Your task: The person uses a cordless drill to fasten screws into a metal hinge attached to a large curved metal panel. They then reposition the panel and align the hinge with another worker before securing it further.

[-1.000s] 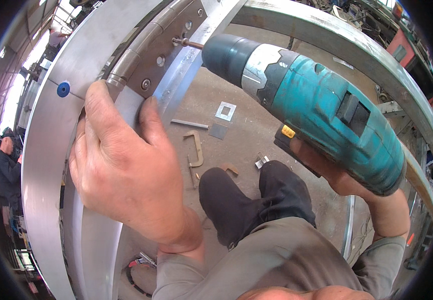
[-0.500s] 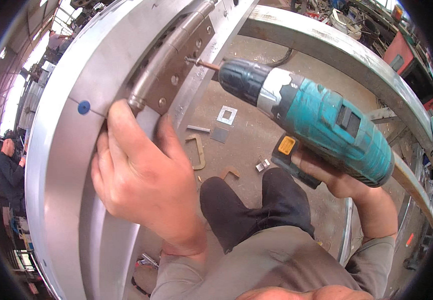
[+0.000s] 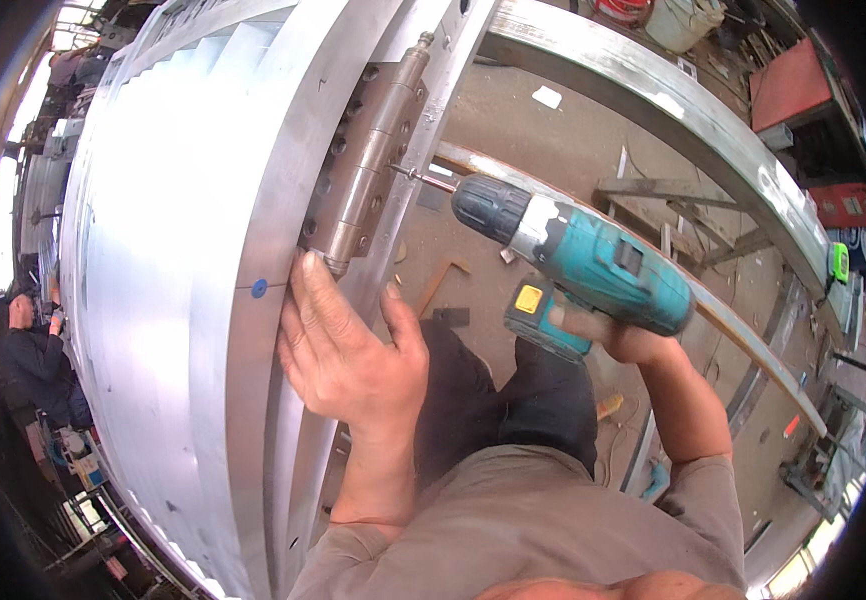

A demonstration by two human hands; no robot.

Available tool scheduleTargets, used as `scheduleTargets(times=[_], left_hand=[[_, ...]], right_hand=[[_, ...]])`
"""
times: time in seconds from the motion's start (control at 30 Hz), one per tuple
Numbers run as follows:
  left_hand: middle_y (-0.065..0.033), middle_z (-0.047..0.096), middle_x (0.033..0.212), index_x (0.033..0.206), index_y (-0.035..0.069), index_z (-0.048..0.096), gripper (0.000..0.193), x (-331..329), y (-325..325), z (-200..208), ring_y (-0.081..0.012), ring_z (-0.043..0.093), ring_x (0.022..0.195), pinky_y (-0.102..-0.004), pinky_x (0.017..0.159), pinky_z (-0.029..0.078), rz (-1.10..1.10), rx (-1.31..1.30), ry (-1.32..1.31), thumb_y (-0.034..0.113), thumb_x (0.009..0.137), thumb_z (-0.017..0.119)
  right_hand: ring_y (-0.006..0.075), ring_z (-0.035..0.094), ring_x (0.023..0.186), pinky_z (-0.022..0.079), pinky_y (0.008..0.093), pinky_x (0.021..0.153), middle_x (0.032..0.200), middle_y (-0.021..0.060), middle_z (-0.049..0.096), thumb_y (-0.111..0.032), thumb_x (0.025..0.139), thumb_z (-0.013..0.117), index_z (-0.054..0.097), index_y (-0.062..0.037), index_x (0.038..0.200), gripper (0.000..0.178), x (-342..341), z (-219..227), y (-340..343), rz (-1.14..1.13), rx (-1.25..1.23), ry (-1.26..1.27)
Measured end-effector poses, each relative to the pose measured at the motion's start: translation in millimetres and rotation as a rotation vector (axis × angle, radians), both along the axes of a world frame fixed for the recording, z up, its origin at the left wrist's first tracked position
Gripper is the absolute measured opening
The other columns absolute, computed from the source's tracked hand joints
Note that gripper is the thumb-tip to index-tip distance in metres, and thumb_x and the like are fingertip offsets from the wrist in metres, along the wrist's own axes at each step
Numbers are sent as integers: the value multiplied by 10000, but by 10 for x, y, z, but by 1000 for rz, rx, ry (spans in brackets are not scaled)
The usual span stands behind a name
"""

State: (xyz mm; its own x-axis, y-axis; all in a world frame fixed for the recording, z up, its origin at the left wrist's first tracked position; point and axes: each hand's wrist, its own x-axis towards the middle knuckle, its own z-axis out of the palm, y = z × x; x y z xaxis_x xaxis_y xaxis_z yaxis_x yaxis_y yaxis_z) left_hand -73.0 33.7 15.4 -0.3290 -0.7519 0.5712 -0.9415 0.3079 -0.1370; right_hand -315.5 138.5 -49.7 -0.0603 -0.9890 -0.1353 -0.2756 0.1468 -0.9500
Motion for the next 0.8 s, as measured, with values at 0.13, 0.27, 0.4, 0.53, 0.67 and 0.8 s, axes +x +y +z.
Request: scheduleTargets(times=[0.13,0.27,0.4,0.53,0.67,0.8], left_hand=[[-215,631,1381,1487,-21,471,710,67,49,130,-401,647,1187,-495,956,510,-90,119,70,236,881,738],[-227,624,1382,1434,-25,501,648,167,90,241,-405,634,1217,-497,1006,507,-274,246,380,175,873,757],[-229,622,1383,1399,-30,520,626,244,117,583,-404,627,1239,-469,1031,513,-298,458,435,149,859,780],[-241,608,1403,1441,-45,497,657,310,-102,1290,-375,614,1275,-449,1079,485,-504,378,153,157,878,770],[-251,455,1557,1579,-55,316,891,167,-998,1384,-357,430,1455,-434,1211,309,-434,672,337,294,900,775],[-274,301,1641,1609,-70,208,1014,84,-1432,1255,-378,319,1517,-449,1246,235,-514,906,145,411,908,760]], right_hand=[[181,645,1009,542,351,899,1098,47,693,-233,886,835,667,-63,1266,449,139,142,-34,-142,231,-419],[162,652,974,554,342,863,1080,44,690,-232,902,826,663,-49,1256,430,218,407,-9,-204,319,-551],[122,635,820,547,316,749,977,12,683,-258,904,836,688,-67,1205,385,225,646,-10,-180,369,-704],[121,600,759,529,311,711,898,6,651,-233,907,819,691,-55,1160,335,166,673,-63,-206,399,-859],[126,574,708,493,309,657,814,10,619,-207,899,792,673,-31,1174,347,65,623,-106,-140,452,-979],[143,598,748,499,316,696,853,29,645,-211,899,778,657,-21,1213,386,4,630,-108,-77,525,-1008]])
